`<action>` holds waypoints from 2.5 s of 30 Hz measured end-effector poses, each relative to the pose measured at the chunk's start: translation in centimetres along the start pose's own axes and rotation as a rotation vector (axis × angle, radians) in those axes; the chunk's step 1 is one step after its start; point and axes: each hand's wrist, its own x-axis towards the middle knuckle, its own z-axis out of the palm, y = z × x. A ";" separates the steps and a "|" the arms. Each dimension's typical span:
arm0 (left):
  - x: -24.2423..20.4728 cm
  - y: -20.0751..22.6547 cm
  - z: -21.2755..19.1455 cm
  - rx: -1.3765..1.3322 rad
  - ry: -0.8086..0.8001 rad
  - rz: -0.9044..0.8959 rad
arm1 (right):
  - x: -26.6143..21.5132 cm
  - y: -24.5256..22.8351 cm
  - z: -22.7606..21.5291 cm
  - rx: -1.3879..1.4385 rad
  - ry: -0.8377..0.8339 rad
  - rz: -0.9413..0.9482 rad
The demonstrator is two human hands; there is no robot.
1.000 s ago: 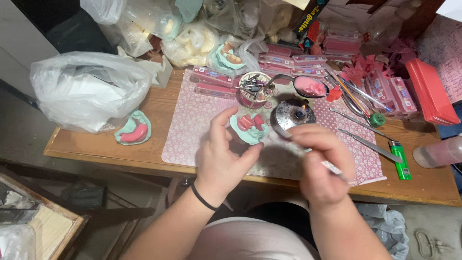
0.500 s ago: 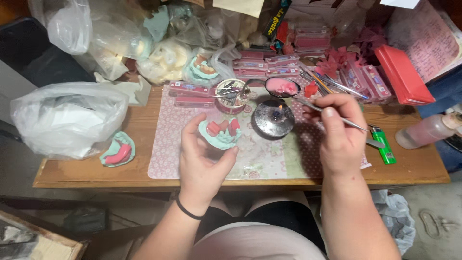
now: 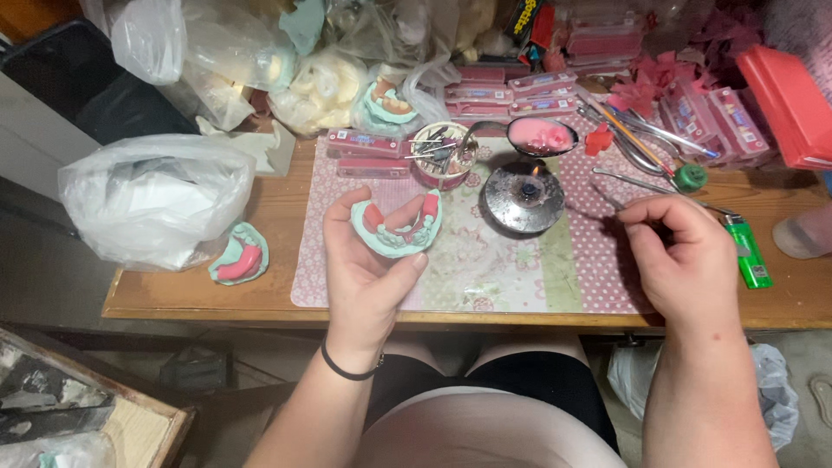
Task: The person applies a liquid to a dental cast, then uses a heated metal tool to melt and shape pink wax onto the cast. They repeatedly heat the tool and smooth the wax to form a denture base.
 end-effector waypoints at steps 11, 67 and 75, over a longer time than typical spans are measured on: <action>-0.1 0.3 -0.3 -0.014 -0.072 -0.003 | 0.3 -1.3 0.8 -0.153 -0.105 0.018; 0.3 -0.1 0.5 0.031 0.076 -0.036 | 0.2 -2.6 0.3 -0.108 0.017 -0.222; 0.3 -0.1 0.7 0.046 0.118 -0.065 | 0.1 -2.6 0.2 -0.091 0.003 -0.241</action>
